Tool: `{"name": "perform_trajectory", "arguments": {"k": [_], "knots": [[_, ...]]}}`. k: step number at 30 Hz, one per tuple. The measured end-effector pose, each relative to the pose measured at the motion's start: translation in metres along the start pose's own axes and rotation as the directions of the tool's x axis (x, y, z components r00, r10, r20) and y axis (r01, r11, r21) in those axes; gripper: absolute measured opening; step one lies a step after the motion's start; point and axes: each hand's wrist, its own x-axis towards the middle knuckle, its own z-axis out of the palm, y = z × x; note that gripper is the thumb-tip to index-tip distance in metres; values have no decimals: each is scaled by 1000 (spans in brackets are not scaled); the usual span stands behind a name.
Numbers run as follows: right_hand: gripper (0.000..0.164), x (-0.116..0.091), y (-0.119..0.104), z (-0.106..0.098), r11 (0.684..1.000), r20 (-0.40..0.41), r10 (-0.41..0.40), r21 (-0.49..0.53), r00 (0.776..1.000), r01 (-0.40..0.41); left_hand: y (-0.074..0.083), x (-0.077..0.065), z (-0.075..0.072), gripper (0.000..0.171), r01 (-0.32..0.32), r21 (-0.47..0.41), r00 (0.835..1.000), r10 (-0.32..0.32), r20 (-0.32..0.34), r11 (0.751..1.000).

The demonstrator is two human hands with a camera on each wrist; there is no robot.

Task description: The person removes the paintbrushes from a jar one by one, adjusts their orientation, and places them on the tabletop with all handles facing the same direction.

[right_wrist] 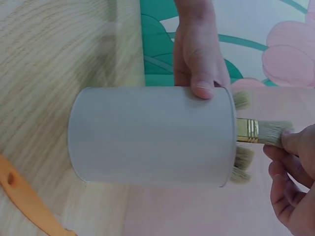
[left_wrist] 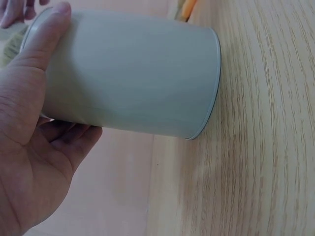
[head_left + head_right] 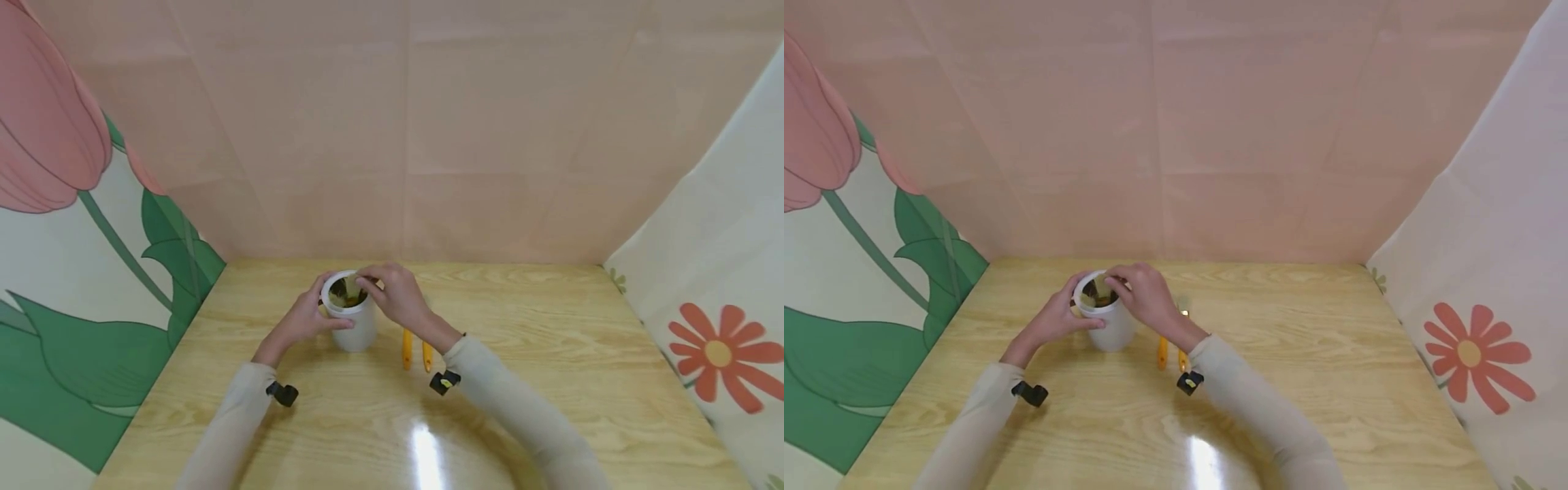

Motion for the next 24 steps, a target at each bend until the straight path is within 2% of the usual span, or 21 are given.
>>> {"name": "perform_trajectory", "arguments": {"k": [9, 24], "knots": [[18, 12, -4, -13, 999, -25, -44, 27, 999, 45, -2, -1, 0, 108, -7, -3, 1000, 7, 8, 1000], [18, 30, -15, -38, 996, -41, -93, 4, 995, 93, -3, 1, 0, 109, -14, 12, 1000, 14, -2, 1000]]}}
